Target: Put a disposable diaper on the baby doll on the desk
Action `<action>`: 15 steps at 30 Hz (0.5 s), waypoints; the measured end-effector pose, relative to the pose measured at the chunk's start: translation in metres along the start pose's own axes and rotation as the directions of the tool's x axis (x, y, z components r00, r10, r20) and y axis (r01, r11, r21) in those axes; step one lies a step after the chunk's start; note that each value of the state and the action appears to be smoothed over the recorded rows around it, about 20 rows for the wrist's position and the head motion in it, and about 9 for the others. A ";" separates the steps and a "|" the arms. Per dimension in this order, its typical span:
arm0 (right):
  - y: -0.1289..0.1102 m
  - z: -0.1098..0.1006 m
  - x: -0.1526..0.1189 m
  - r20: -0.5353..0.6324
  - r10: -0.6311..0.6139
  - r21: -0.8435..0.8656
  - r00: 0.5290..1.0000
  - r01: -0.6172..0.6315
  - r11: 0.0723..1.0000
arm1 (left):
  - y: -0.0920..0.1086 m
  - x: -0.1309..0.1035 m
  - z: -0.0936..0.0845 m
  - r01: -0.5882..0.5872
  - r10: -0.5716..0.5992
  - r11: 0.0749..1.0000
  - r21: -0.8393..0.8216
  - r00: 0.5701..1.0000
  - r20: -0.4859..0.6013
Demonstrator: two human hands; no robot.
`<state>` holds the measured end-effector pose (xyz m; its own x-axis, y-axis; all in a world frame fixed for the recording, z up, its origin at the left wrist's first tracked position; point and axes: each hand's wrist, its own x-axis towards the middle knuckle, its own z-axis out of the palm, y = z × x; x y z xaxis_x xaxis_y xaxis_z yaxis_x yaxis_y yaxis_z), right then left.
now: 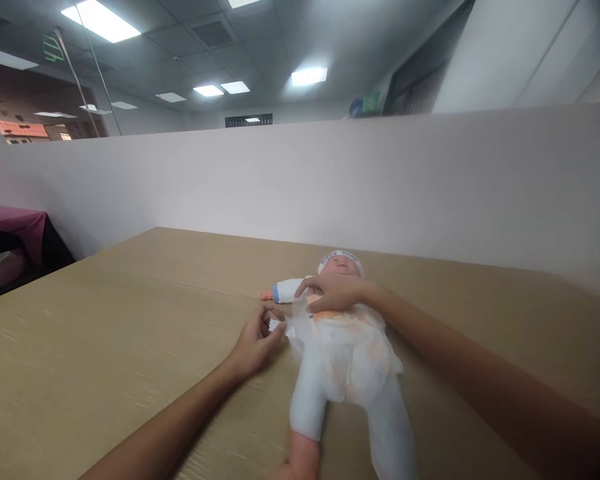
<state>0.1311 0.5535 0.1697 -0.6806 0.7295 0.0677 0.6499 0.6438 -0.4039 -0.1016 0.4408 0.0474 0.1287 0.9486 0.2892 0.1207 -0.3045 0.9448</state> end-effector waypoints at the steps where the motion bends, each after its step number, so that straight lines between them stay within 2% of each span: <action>1: -0.002 0.005 -0.003 0.016 -0.008 -0.031 1.000 0.009 0.999 | 0.002 0.000 0.001 -0.012 0.012 0.999 -0.032 1.000 -0.007; 4: -0.011 0.018 -0.011 -0.038 -0.055 -0.125 0.998 0.050 0.991 | 0.004 0.000 0.001 -0.036 0.035 0.998 -0.053 0.999 -0.024; 6: -0.020 0.018 -0.019 -0.059 -0.128 -0.159 0.990 0.117 0.980 | 0.004 0.000 0.001 -0.041 0.039 0.997 -0.065 0.999 -0.033; 9: -0.031 0.010 -0.034 0.044 -0.301 -0.124 0.953 0.304 0.944 | 0.002 0.001 0.002 -0.047 0.043 0.996 -0.075 0.998 -0.044; 11: -0.033 0.007 -0.043 0.125 -0.374 -0.081 0.919 0.385 0.919 | 0.001 0.001 0.003 -0.055 0.052 0.996 -0.068 0.997 -0.052; 13: -0.032 0.010 -0.051 0.148 -0.379 -0.064 0.913 0.391 0.918 | 0.000 0.001 0.005 -0.061 0.057 0.996 -0.067 0.997 -0.060; 15: -0.028 0.018 -0.056 0.080 -0.347 -0.027 0.935 0.350 0.936 | -0.001 0.002 0.007 -0.058 0.053 0.995 -0.079 0.996 -0.065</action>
<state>0.1444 0.4906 0.1605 -0.8885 0.4401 0.1300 0.3799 0.8642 -0.3298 -0.0941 0.4419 0.0460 0.0712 0.9346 0.3485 0.0345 -0.3515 0.9356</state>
